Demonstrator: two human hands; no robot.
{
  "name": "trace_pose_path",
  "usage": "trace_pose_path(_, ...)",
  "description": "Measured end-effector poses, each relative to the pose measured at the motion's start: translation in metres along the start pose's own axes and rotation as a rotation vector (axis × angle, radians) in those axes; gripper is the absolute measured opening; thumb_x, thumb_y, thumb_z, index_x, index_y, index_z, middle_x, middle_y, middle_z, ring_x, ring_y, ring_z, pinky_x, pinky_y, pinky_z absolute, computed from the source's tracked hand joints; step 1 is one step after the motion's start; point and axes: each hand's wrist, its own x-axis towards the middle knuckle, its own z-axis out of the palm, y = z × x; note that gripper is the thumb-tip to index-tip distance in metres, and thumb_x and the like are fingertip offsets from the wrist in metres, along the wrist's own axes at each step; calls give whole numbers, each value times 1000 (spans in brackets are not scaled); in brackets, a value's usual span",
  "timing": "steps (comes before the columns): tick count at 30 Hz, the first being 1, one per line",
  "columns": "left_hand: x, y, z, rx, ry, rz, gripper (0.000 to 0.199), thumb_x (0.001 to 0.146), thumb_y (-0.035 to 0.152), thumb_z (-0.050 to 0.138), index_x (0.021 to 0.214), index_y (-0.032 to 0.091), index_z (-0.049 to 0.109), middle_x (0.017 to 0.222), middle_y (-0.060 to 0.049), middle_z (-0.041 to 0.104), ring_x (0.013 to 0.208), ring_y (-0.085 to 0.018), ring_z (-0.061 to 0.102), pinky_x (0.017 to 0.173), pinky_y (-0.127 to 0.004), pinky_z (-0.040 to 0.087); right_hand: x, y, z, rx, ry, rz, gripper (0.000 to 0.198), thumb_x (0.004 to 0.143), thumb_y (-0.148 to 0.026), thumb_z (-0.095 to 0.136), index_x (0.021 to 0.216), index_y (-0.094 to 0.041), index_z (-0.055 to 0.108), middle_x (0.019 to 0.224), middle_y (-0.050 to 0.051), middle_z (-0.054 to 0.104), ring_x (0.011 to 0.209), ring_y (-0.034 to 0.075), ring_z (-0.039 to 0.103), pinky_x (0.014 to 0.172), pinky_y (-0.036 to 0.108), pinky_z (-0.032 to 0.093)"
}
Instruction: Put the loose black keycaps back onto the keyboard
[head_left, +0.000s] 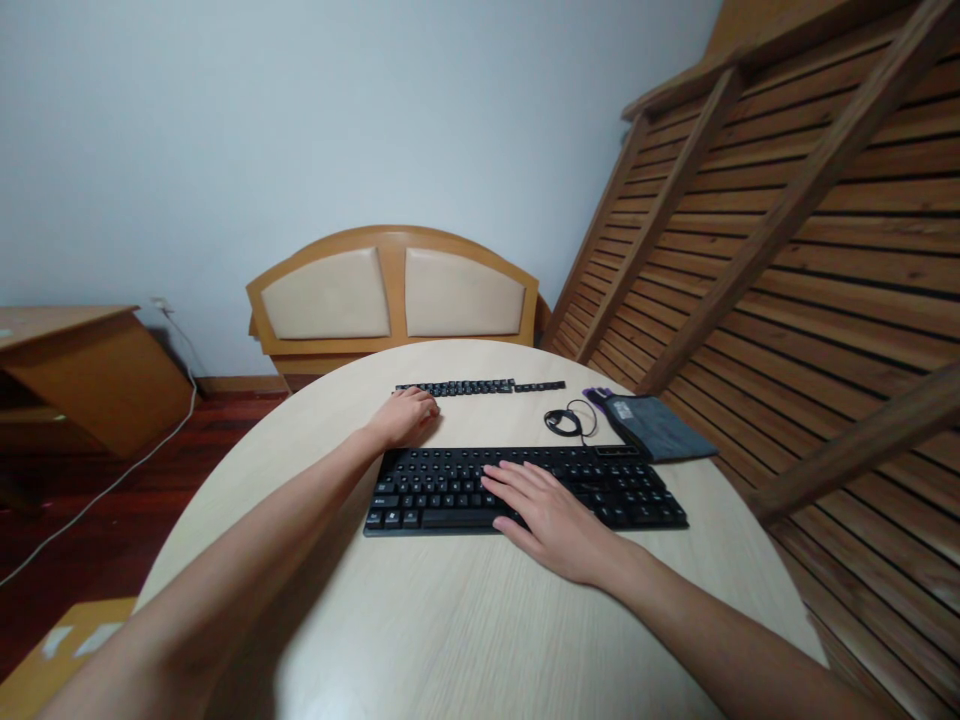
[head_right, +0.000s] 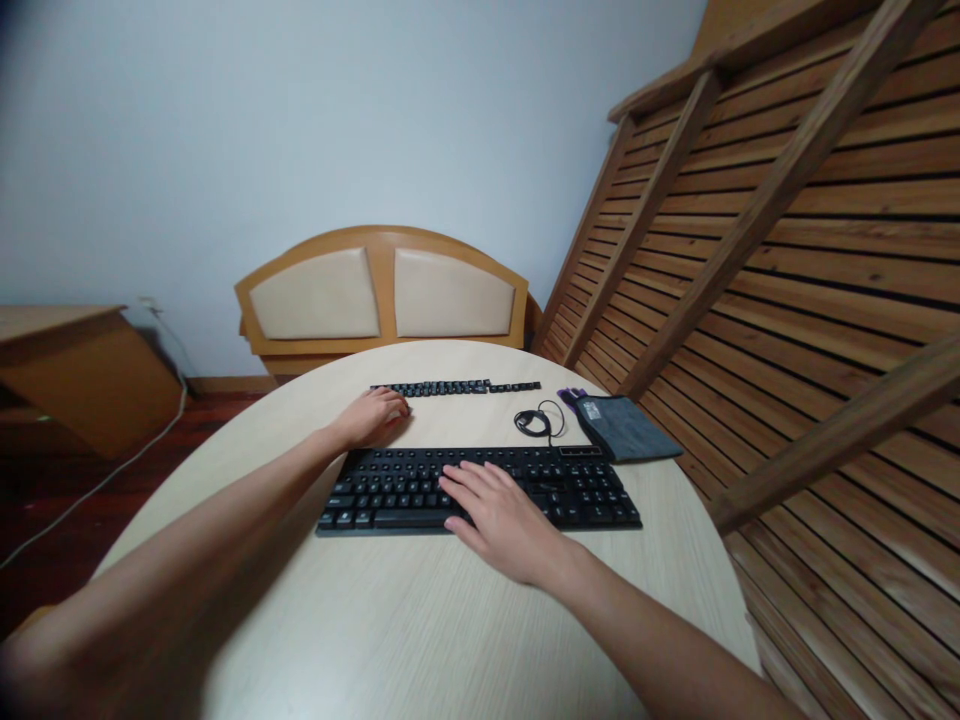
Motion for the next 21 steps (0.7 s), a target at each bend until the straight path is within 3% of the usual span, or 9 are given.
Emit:
trace_pose_path(6,3,11,-1,-30,30,-79,13,87,18,57,85,17,69,96,-12,72,100,-30,63,93,-40,45,-1,1,0,-9,3,-1,49,102,-41,46,148,-26,46,156,5,44,144,25,37,120,51,30)
trace_pose_path(10,-1,16,-1,-105,69,-171,13,86,17,57,92,18,69,96,-11,73,95,-28,66,88,-37,48,0,0,0,-12,-10,7,49,102,-41,47,148,-24,47,156,5,43,144,25,37,120,52,30)
trace_pose_path(15,-27,30,-8,-295,132,-228,22,94,28,54,110,20,68,108,-6,74,95,-22,69,83,-31,52,0,0,0,-2,-7,8,50,101,-41,48,148,-24,47,156,5,44,144,25,37,120,52,30)
trace_pose_path(21,-62,59,-21,-518,121,-214,22,94,32,57,106,21,72,105,-2,75,94,-19,70,80,-27,54,0,1,1,-6,3,5,49,101,-42,48,148,-26,47,156,5,44,144,26,38,119,52,31)
